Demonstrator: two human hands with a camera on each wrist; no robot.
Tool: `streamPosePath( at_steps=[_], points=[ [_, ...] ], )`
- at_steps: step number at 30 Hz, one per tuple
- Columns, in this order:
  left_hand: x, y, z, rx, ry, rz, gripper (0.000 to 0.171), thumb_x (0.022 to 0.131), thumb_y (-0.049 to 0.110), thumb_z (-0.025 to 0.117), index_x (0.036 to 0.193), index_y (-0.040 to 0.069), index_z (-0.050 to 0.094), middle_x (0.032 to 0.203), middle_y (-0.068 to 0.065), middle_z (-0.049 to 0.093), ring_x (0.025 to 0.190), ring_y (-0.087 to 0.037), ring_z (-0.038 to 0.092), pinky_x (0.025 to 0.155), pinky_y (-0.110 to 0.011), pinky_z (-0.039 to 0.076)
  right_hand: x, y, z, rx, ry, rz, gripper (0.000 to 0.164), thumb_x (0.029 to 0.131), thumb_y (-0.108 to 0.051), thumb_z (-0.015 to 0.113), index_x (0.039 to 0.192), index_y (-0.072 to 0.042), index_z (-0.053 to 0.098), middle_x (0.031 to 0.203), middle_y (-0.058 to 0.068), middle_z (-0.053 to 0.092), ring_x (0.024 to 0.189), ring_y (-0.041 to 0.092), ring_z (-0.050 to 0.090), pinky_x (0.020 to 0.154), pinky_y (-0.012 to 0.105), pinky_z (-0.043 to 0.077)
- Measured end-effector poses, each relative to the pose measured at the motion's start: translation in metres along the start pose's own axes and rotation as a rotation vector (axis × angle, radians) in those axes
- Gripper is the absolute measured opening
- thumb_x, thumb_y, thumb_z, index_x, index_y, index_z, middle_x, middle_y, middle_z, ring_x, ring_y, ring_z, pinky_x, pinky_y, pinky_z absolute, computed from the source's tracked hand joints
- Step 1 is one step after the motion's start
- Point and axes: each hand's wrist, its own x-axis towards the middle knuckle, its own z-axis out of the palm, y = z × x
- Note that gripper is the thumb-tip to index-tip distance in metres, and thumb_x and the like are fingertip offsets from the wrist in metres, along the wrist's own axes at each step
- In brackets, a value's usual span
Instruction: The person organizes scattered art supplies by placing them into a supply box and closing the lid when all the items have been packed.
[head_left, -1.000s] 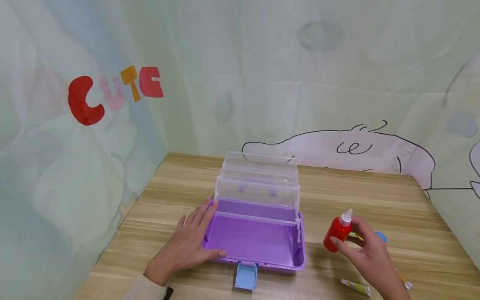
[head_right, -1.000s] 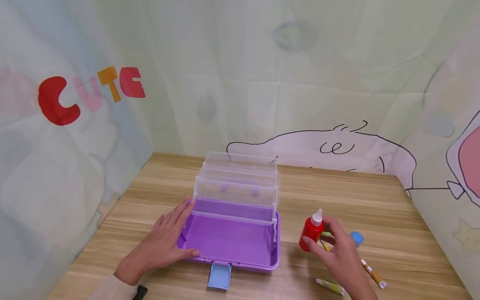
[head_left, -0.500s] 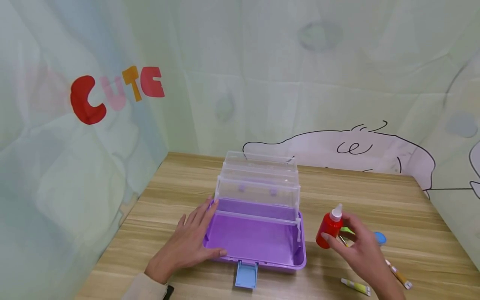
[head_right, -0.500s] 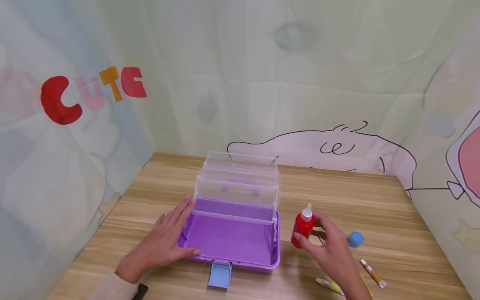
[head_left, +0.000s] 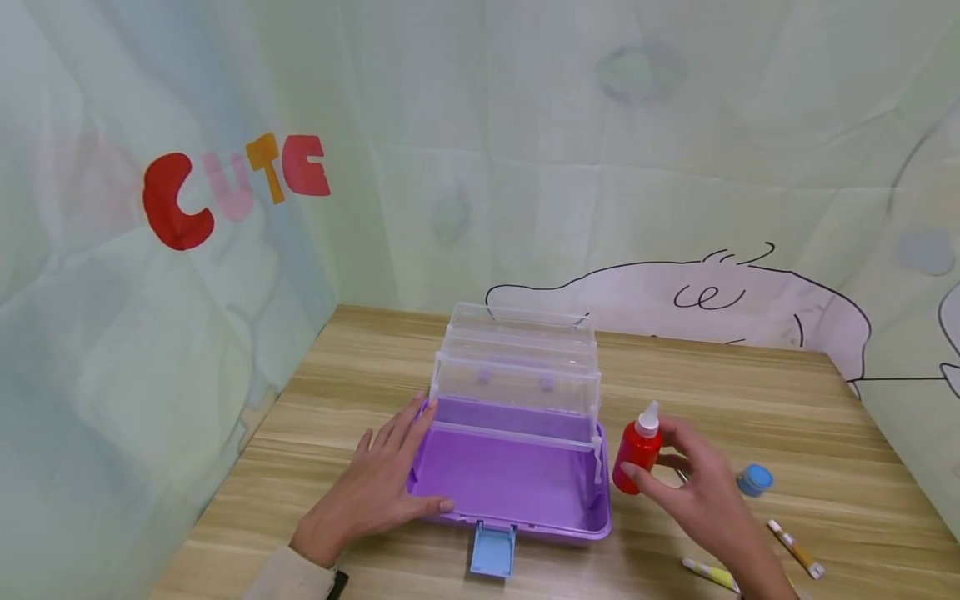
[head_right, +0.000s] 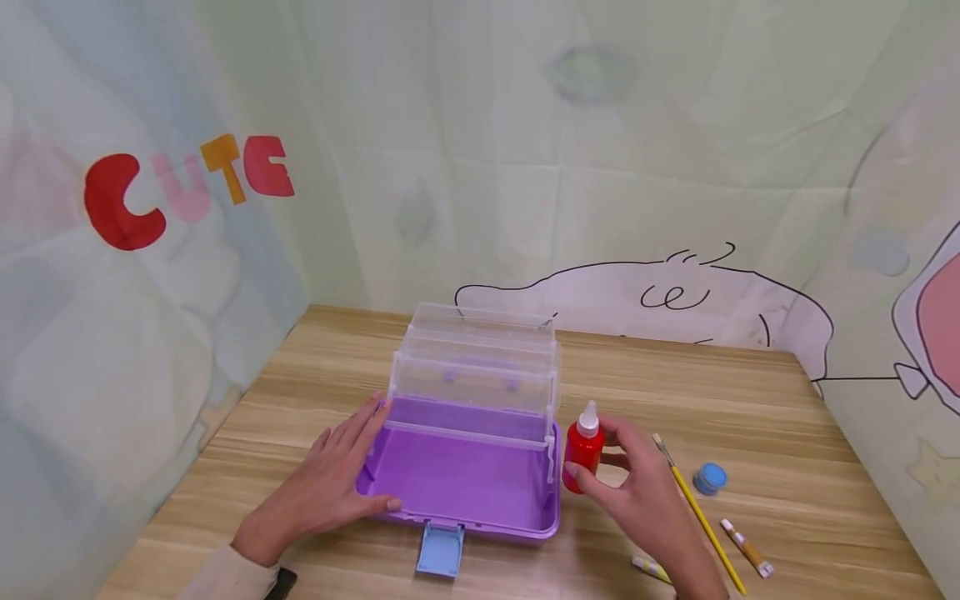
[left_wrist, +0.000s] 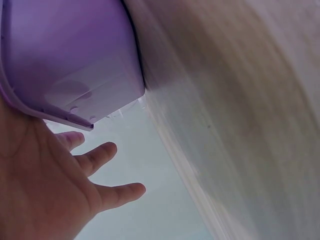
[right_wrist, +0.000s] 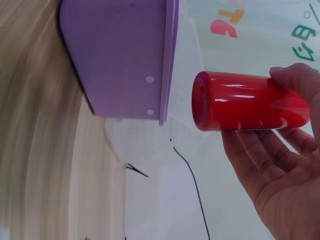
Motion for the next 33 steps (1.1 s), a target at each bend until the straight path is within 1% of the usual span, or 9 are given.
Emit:
streamPosePath(
  at_steps=[5,9,16,22,27,30,33],
  points=[
    [0.000,0.001,-0.001,-0.015,-0.006,0.001,0.120,0.067,0.077,0.064,0.156,0.026,0.002,0.162,-0.005,0.012,0.140,-0.037,0.029,0.101,-0.074,0.025,0.002,-0.002,0.004,0.017,-0.009,-0.025,0.051,0.078,-0.020,0.081,0.123,-0.020,0.055,0.112,-0.009,0.064,0.099,0.007,0.063,0.077,0.026,0.057],
    [0.001,0.000,0.000,-0.011,-0.005,0.006,0.120,0.067,0.077,0.064,0.156,0.025,0.003,0.162,-0.006,0.012,0.140,-0.037,0.029,0.101,-0.074,0.024,0.003,-0.005,0.006,0.067,-0.030,-0.048,0.051,0.078,-0.018,0.080,0.122,-0.022,0.054,0.110,-0.010,0.064,0.099,0.007,0.063,0.078,0.024,0.056],
    [0.000,0.000,0.000,0.005,-0.009,0.002,0.120,0.066,0.078,0.064,0.156,0.024,0.004,0.161,-0.006,0.013,0.141,-0.036,0.029,0.099,-0.075,0.026,0.005,-0.011,0.011,0.090,-0.060,-0.025,0.049,0.079,-0.029,0.079,0.122,-0.027,0.055,0.111,-0.013,0.062,0.099,0.008,0.061,0.080,0.024,0.056],
    [0.000,0.001,-0.001,0.000,-0.011,-0.002,0.120,0.066,0.079,0.064,0.156,0.023,0.005,0.161,-0.005,0.012,0.141,-0.036,0.028,0.100,-0.074,0.026,0.007,-0.014,0.017,0.131,-0.077,-0.082,0.049,0.078,-0.030,0.080,0.121,-0.022,0.057,0.110,-0.010,0.063,0.098,0.009,0.062,0.078,0.028,0.057],
    [0.000,0.001,-0.001,-0.001,-0.013,-0.002,0.120,0.066,0.078,0.064,0.156,0.023,0.005,0.161,-0.006,0.012,0.141,-0.036,0.029,0.100,-0.075,0.026,0.009,-0.017,0.022,0.153,-0.101,-0.123,0.052,0.079,-0.029,0.079,0.124,-0.018,0.057,0.112,-0.008,0.064,0.097,0.010,0.062,0.078,0.030,0.058],
    [0.001,0.000,0.000,0.004,-0.011,0.001,0.120,0.066,0.078,0.064,0.156,0.023,0.006,0.161,-0.006,0.013,0.141,-0.036,0.029,0.099,-0.075,0.026,0.010,-0.019,0.025,0.158,-0.115,-0.121,0.052,0.079,-0.031,0.079,0.125,-0.018,0.058,0.113,-0.009,0.064,0.098,0.010,0.062,0.077,0.027,0.057],
    [0.001,0.000,0.000,0.003,-0.010,-0.001,0.120,0.066,0.078,0.064,0.156,0.024,0.006,0.162,-0.004,0.010,0.141,-0.036,0.028,0.100,-0.075,0.026,0.010,-0.021,0.028,0.152,-0.123,-0.092,0.052,0.079,-0.034,0.079,0.125,-0.023,0.058,0.114,-0.013,0.063,0.097,0.010,0.062,0.076,0.023,0.056]
  ],
)
